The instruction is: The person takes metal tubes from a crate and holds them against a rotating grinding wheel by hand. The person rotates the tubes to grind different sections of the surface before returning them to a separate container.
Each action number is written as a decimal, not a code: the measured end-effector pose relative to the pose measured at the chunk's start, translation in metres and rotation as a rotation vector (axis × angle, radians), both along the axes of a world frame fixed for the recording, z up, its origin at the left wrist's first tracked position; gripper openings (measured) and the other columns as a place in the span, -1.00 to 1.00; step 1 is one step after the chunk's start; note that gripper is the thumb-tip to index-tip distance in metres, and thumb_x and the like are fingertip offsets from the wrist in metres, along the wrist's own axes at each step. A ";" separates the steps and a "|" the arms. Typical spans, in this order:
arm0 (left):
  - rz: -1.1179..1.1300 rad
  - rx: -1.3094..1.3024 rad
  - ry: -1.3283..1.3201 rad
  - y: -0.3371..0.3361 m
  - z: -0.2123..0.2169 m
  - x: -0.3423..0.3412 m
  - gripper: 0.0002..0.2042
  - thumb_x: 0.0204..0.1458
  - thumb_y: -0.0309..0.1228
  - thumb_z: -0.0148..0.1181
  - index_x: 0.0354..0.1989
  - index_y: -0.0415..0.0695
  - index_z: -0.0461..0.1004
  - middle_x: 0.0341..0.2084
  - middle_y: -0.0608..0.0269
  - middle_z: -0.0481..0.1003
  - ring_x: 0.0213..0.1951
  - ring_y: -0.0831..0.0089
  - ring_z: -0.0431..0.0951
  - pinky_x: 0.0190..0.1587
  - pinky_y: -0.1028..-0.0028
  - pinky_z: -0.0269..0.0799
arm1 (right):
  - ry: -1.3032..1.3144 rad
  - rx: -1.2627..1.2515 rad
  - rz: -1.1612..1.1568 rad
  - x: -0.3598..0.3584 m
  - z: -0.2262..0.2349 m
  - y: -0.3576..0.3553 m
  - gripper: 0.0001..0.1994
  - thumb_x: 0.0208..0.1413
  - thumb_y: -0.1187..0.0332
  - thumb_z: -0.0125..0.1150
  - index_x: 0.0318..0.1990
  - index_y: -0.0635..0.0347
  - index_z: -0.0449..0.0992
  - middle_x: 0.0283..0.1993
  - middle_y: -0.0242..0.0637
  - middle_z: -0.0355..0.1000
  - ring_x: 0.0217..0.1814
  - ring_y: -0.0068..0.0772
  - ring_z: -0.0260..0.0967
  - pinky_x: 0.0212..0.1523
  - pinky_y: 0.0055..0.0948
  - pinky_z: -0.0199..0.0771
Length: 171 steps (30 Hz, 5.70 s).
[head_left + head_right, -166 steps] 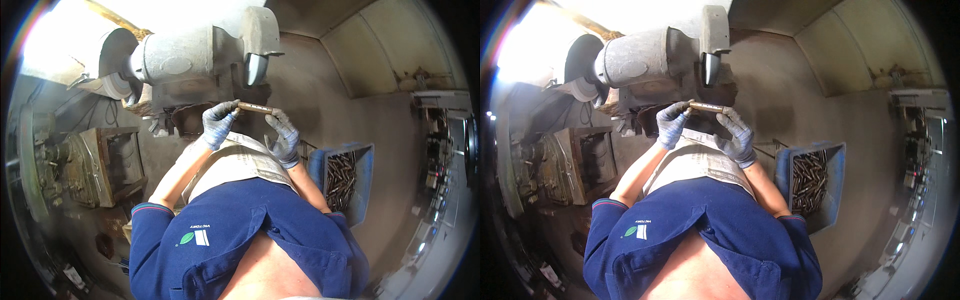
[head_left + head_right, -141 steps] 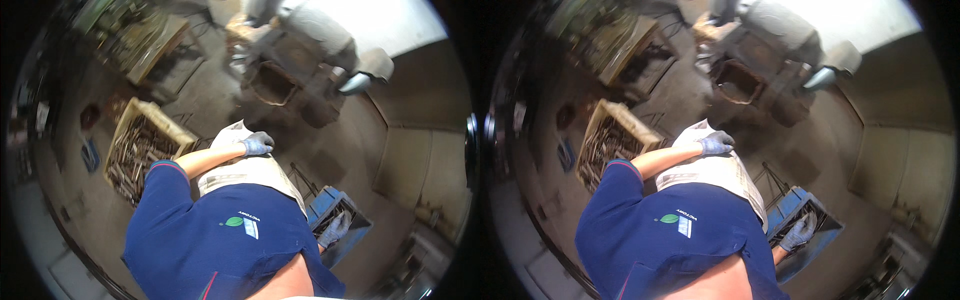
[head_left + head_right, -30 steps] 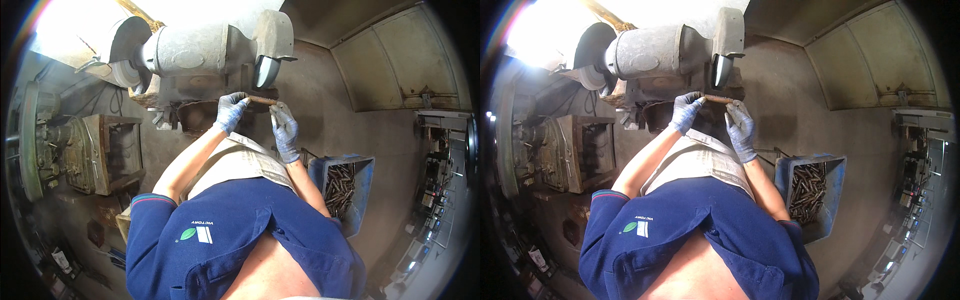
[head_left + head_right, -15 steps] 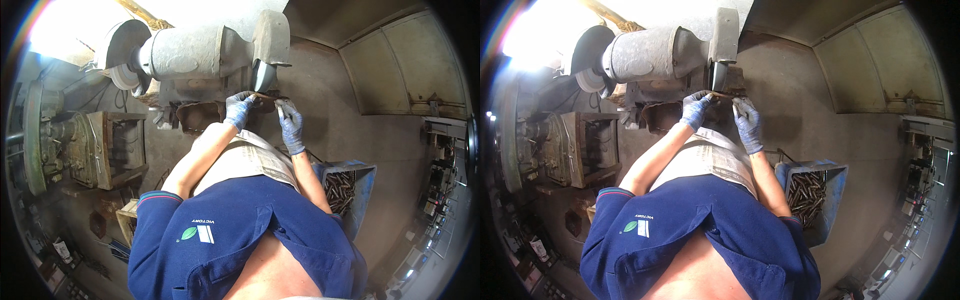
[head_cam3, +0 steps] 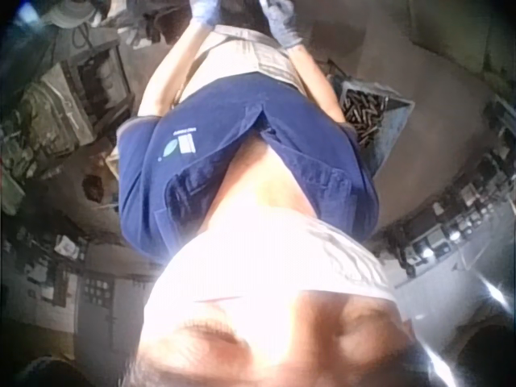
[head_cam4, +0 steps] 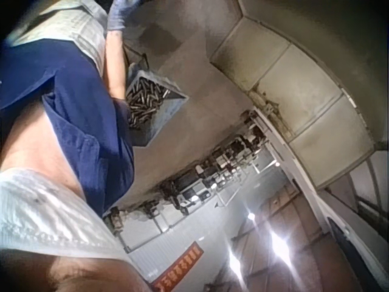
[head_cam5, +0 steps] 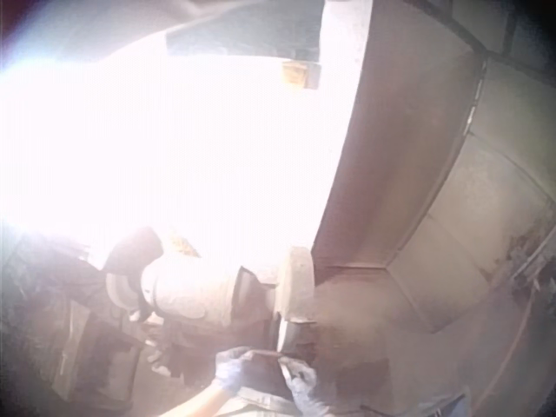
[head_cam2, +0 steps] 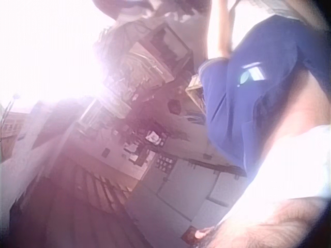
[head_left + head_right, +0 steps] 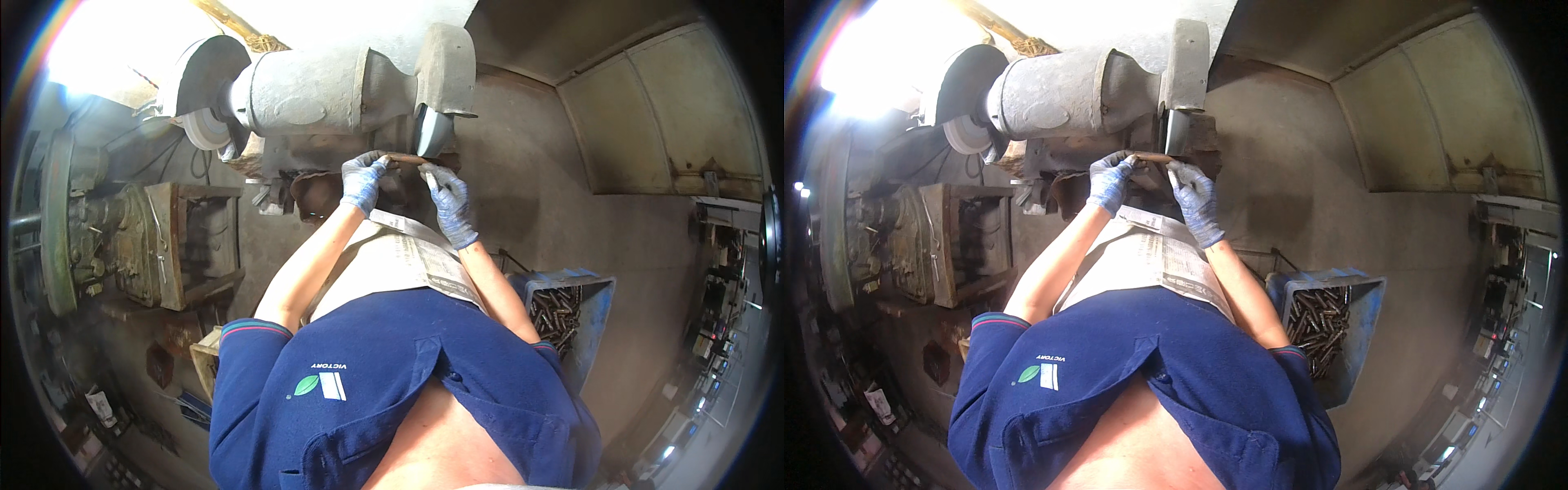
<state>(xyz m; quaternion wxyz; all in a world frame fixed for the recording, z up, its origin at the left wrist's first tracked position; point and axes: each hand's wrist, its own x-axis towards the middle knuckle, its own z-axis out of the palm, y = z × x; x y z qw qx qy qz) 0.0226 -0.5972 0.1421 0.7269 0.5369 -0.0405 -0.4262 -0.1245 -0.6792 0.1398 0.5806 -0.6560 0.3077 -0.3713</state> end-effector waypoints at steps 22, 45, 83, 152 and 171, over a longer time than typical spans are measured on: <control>-0.024 0.113 -0.030 -0.019 -0.006 -0.007 -0.91 0.00 -0.56 0.13 -0.44 -0.36 0.50 -0.57 0.20 0.51 -0.59 0.57 0.43 -0.54 0.58 0.41 | 0.009 0.174 -0.038 -0.006 -0.014 -0.012 -0.89 0.04 0.44 0.20 -0.36 0.31 0.55 -0.39 -0.38 0.50 -0.34 -0.67 0.32 -0.24 -0.58 0.35; -0.223 -0.120 -0.207 0.056 0.039 -0.005 -0.84 0.03 -0.57 0.10 -0.22 -0.36 0.45 -0.36 0.08 0.53 -0.33 0.38 0.57 -0.22 0.51 0.49 | 0.033 -0.510 0.166 -0.035 0.067 0.032 -0.68 -0.03 0.40 0.20 -0.07 0.23 0.49 0.03 -0.11 0.35 0.16 -0.19 0.25 0.14 -0.32 0.24; -0.193 0.009 -0.121 -0.015 0.014 -0.025 -0.93 0.02 -0.52 0.15 -0.39 -0.26 0.50 -0.52 0.32 0.51 -0.54 0.64 0.44 -0.48 0.64 0.39 | 0.114 -0.210 -0.002 -0.040 0.022 -0.014 -0.81 -0.01 0.58 0.15 -0.19 0.33 0.52 -0.19 -0.24 0.48 -0.08 -0.40 0.42 -0.05 -0.56 0.38; -0.447 -0.026 -0.275 0.107 0.049 -0.065 -0.86 -0.01 -0.50 0.20 -0.28 -0.28 0.51 -0.46 0.39 0.50 -0.42 0.69 0.40 -0.35 0.66 0.34 | 0.186 -0.663 -0.040 -0.150 0.098 0.094 -0.60 -0.17 0.42 0.29 -0.07 0.23 0.47 -0.01 -0.03 0.36 0.05 -0.09 0.33 0.06 -0.32 0.32; -0.403 0.484 -0.235 0.261 -0.007 -0.162 -0.86 -0.03 -0.46 0.10 -0.39 -0.28 0.51 -0.59 0.26 0.46 -0.51 0.53 0.48 -0.42 0.54 0.44 | 0.446 -0.286 -0.521 -0.412 0.037 0.115 -0.82 0.05 0.53 0.11 -0.20 0.46 0.47 -0.08 -0.18 0.39 -0.08 -0.41 0.33 -0.05 -0.51 0.37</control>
